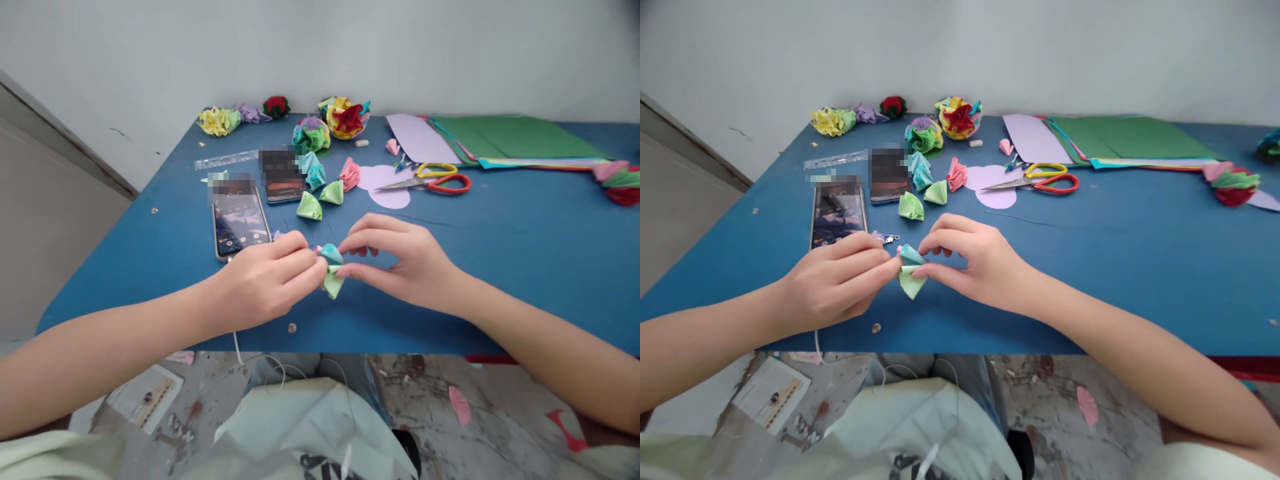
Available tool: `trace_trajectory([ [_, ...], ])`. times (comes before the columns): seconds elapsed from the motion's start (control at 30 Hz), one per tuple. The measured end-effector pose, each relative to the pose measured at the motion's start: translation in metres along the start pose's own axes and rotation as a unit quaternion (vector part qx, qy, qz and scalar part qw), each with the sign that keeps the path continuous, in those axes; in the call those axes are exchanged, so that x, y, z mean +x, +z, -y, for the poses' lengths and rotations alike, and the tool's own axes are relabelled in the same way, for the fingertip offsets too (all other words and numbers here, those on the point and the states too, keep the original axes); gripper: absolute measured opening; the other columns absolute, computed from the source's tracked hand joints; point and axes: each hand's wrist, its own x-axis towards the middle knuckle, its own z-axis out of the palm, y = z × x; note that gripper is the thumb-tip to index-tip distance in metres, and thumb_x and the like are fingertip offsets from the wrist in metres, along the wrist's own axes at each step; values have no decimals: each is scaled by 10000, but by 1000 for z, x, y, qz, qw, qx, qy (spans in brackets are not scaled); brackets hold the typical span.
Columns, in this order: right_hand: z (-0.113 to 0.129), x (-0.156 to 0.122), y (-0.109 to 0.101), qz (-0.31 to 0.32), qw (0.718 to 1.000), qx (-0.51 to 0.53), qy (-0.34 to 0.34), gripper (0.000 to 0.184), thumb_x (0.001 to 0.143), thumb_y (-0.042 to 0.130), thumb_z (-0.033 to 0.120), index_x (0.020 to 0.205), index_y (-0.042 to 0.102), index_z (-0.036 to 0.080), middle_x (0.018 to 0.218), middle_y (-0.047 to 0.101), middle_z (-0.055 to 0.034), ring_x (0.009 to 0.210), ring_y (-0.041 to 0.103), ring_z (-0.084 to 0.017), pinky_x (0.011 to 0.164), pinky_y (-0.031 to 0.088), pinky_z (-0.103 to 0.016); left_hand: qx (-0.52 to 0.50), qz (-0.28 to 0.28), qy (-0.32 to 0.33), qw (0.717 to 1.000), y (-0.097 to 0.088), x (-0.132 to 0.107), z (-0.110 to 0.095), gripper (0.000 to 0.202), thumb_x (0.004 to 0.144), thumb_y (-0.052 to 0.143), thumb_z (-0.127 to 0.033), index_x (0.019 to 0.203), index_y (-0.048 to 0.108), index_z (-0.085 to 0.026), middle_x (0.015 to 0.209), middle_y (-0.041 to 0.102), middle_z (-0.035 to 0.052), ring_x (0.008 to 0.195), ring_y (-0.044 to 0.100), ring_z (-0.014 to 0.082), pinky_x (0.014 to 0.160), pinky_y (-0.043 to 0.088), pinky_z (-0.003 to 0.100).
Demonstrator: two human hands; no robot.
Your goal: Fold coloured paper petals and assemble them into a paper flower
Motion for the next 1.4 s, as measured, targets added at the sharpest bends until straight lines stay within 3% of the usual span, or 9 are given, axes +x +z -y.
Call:
trace_trajectory([
  [0.3,-8,1,3,21,999,38,-17,173,798,616,260,909,582,132,858,558,-51,759,493,-105,700,444,-235,159,-45,90,982,-1,6,2,119,830,484,-73,912,570,-65,737,627,57,700,580,155,664,519,298],
  [0.6,-9,5,-3,97,976,190,35,285,674,728,348,816,579,150,765,571,-11,673,488,-95,598,410,-224,198,-84,173,961,-4,0,-1,155,799,556,-63,937,617,-100,870,614,40,776,586,129,561,488,250],
  [0.7,-7,5,-2,82,983,161,28,219,735,680,316,817,575,143,740,562,-12,647,474,-87,591,410,-220,215,-69,211,951,-9,1,2,141,802,572,-104,923,637,-135,876,612,27,793,585,118,559,493,222],
  [0.9,1,-1,7,12,1000,8,-19,83,800,539,186,859,568,135,763,565,-33,663,489,-95,618,423,-228,235,-79,229,941,-8,4,4,172,764,601,-69,928,648,-94,819,614,41,761,590,129,524,491,206],
  [1.1,8,-7,16,-33,993,-110,0,52,752,514,154,774,559,140,701,562,-17,634,487,-106,611,410,-249,205,-70,210,953,-3,3,0,134,796,567,-96,912,633,-91,829,617,52,741,588,138,541,500,237],
  [1.17,8,-6,14,-30,996,-76,17,54,757,514,152,791,556,147,689,558,-6,619,487,-97,602,412,-238,177,-65,175,966,-1,3,0,118,808,554,-105,908,614,-90,802,619,53,720,585,139,573,511,256],
  [1.3,3,-2,3,-9,992,91,92,148,794,563,250,898,496,168,736,539,8,606,491,-78,551,421,-204,94,-78,77,990,2,2,1,122,818,520,-97,927,566,-71,724,611,63,679,565,146,630,524,298],
  [1.4,-2,0,-2,8,990,91,112,256,698,694,309,816,512,173,693,504,29,573,455,-70,509,395,-199,48,-96,17,994,4,0,2,172,790,526,-64,960,546,-53,724,609,79,680,549,151,610,524,296],
])
